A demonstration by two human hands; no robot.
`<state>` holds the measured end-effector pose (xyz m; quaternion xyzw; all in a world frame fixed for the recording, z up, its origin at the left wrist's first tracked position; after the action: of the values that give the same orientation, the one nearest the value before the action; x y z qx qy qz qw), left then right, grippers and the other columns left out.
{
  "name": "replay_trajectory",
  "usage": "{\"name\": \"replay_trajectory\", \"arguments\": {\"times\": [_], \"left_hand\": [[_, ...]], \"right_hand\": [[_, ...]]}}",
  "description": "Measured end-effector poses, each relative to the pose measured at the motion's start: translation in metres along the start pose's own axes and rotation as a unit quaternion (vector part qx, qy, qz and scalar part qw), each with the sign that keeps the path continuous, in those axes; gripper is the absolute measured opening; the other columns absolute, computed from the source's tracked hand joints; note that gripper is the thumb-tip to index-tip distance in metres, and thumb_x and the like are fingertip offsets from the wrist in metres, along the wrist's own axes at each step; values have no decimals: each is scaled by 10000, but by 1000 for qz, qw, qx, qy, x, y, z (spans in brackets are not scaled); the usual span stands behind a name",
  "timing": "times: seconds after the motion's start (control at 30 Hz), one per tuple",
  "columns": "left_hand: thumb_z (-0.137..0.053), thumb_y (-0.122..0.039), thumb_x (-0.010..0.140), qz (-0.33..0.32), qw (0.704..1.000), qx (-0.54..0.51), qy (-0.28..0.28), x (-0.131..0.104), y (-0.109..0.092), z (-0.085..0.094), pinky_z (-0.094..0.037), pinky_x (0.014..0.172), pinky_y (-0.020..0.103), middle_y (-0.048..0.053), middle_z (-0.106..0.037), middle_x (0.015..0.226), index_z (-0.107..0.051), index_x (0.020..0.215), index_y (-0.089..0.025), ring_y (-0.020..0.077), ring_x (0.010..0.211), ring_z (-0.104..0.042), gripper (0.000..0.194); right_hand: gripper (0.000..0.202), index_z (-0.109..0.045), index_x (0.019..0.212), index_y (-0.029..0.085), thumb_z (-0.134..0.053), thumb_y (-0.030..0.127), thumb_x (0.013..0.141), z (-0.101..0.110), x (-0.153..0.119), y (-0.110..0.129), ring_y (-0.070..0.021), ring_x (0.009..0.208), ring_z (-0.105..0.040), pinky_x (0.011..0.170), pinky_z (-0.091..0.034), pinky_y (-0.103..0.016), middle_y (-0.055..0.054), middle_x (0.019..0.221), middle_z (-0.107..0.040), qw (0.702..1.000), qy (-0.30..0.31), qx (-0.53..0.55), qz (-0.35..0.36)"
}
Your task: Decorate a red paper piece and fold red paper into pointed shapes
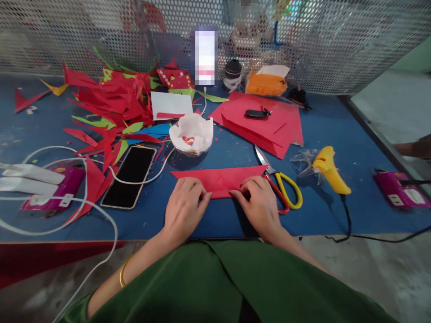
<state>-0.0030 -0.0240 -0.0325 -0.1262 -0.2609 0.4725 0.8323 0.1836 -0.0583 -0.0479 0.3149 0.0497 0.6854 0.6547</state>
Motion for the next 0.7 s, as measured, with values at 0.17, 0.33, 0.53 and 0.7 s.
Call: {"name": "replay_trajectory", "arguments": {"times": [0.17,0.33,0.53,0.7], "left_hand": [[-634,-174,906,-8,1000,14,2,1,-2,0,-498,782,370,60,-629,880,-527,710,-194,231,884,-565,224],[-629,-183,913,-5,1000,26,10,0,-2,-2,-503,784,374,62,-634,897,-532,721,-199,234,887,-565,215],[-578,-218,952,-31,996,86,9,0,-5,-4,-497,786,399,90,-634,907,-577,765,-188,248,870,-553,189],[-596,-239,947,-18,994,109,14,0,-5,-4,-478,758,393,94,-638,921,-590,770,-184,257,884,-560,185]], "right_hand": [[339,-529,723,209,-573,447,961,-1,1,-2,-220,799,-555,734,-458,-376,-63,840,-598,1000,7,-5,-5],[359,-530,715,209,-553,462,968,-1,1,-2,-220,785,-541,726,-451,-377,-61,822,-591,1000,8,-13,-8],[361,-550,722,208,-585,494,940,-2,1,-3,-223,776,-524,717,-445,-380,-57,810,-576,1000,15,-18,-14],[338,-557,719,209,-613,465,931,-2,1,-3,-223,782,-517,715,-433,-371,-55,819,-568,1000,15,-21,-14]]}}
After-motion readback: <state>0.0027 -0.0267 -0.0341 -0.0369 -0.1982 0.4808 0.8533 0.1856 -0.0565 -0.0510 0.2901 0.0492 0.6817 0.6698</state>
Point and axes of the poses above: each hand's wrist, its own x-axis towards the middle knuckle, its own z-axis out of the back of the hand, y = z × x, the point moved 6 cm from there along x, towards the middle knuckle
